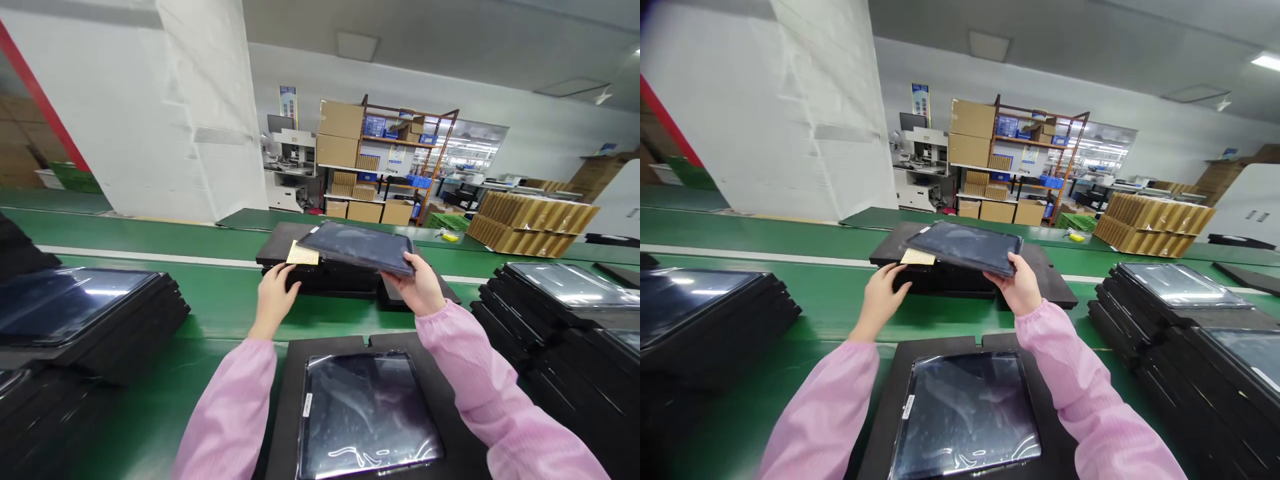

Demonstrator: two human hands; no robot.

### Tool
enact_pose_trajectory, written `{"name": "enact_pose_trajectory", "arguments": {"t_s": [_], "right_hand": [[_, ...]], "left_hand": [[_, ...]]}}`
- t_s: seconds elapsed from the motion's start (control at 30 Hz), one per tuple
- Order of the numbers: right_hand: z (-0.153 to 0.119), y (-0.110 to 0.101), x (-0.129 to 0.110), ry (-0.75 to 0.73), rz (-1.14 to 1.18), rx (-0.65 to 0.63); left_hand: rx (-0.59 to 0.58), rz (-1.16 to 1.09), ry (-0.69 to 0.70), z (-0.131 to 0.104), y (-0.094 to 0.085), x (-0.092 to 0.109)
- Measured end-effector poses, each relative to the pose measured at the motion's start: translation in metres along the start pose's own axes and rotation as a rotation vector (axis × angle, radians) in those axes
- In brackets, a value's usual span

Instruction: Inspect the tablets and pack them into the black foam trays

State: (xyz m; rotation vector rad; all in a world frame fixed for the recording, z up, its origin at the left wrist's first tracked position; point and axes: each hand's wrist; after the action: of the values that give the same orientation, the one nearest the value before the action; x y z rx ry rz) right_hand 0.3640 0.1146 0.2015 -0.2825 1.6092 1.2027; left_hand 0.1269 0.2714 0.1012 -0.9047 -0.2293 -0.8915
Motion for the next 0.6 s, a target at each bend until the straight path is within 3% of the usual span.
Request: {"name": "enact_pose_trajectory", "arguments": {"t_s": [0.1, 0.17, 0.23, 0.37, 0.43, 0.47, 0.6], "right_hand": [[0.024, 0.022, 0.002, 0.056, 0.039, -0.039], [0.038, 0.039, 0.011, 0.090, 0.056, -0.050], [0.049, 0.058, 0.025, 0.119, 0.067, -0.050], [0.066, 0.102, 0.059, 0.166, 0.074, -0.036], [0.069, 0.129, 0.079, 0.184, 0.075, -0.018], [0.070, 0.144, 0.090, 0.191, 0.075, -0.006], [0.064, 0.199, 0.136, 0.208, 0.056, 0.069]], "left_hand": [[-0.096, 0.063, 0.107, 0.034, 0.026, 0.022], [-0.091, 0.061, 0.108, 0.050, 0.028, 0.025], [-0.026, 0.069, 0.069, 0.051, 0.020, 0.018], [0.291, 0.106, -0.101, 0.010, -0.016, -0.016], [0.646, 0.054, -0.213, -0.020, -0.038, -0.036], [0.738, 0.016, -0.262, -0.033, -0.050, -0.045], [0.916, -0.023, -0.550, -0.060, -0.095, -0.068]]}}
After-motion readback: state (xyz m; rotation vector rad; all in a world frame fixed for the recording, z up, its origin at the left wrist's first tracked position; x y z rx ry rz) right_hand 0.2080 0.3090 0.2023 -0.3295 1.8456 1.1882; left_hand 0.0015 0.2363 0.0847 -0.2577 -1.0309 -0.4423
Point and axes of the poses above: each hand's wrist, its own z-axis towards the middle knuckle, its own y-axis out of the palm, x = y × z, and after that the axes turned 2 degrees about -y, right-handed
